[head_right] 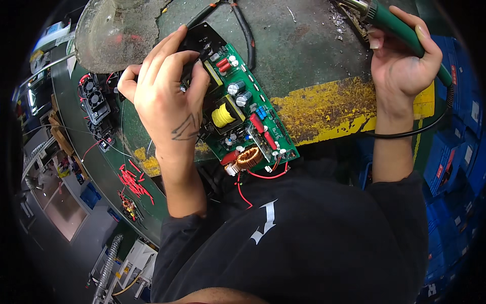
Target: Soldering electronic components and wires onto a printed circuit board at a workbench.
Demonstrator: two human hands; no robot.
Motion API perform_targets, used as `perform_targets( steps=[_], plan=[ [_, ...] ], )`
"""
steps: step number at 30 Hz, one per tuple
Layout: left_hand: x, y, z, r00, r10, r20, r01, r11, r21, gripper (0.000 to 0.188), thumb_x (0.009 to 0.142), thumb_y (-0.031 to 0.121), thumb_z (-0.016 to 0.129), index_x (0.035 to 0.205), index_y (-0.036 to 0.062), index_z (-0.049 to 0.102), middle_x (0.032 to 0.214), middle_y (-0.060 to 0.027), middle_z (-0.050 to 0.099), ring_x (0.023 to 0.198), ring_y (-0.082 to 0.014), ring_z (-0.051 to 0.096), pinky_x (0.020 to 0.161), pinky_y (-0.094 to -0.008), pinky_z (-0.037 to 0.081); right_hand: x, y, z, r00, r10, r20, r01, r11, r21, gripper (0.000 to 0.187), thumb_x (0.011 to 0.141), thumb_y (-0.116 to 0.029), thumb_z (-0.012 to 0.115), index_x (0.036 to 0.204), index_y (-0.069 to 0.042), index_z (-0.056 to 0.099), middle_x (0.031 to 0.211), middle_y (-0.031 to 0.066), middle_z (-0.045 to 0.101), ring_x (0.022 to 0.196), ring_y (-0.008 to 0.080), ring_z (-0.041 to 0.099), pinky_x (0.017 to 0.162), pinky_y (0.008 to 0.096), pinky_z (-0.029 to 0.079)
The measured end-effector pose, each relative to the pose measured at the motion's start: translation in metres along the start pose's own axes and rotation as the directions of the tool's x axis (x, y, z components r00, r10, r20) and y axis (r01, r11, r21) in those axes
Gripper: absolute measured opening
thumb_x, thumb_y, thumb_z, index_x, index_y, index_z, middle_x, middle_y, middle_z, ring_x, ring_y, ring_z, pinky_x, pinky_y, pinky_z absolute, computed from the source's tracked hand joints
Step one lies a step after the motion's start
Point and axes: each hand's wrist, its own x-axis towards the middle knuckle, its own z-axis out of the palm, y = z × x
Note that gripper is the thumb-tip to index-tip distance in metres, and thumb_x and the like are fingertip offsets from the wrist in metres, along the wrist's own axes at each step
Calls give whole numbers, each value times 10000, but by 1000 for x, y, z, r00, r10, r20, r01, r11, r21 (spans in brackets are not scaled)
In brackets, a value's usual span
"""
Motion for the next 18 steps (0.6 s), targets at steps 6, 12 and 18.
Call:
perform_targets(
  steps=[6,12,18],
  plan=[
    [0,0,0,1000,-8,2,8,1000,2,106,793,124,761,877,101,701,1249,-29,735,1123,-151,679,955,-338,327,1,0,1,1000,30,3,-30,1000,8,475,929,-320,451,1112,52,683,954,224,679,752,272,571,640,329,436],
    [1,1,0,1000,-10,1,10,1000,-7,103,790,122,759,871,101,698,1260,-31,732,1136,-160,677,971,-352,326,-2,3,19,999,-12,40,10,999,46,474,927,-325,455,1111,48,681,944,213,680,746,270,570,648,333,437],
    [-2,0,-6,999,-21,27,20,1000,18,115,783,142,776,861,103,700,1266,-33,730,1161,-170,668,989,-357,321,-2,7,16,997,11,70,-13,1000,25,480,923,-330,454,1112,50,679,943,213,686,739,270,578,645,334,438]
  ],
)
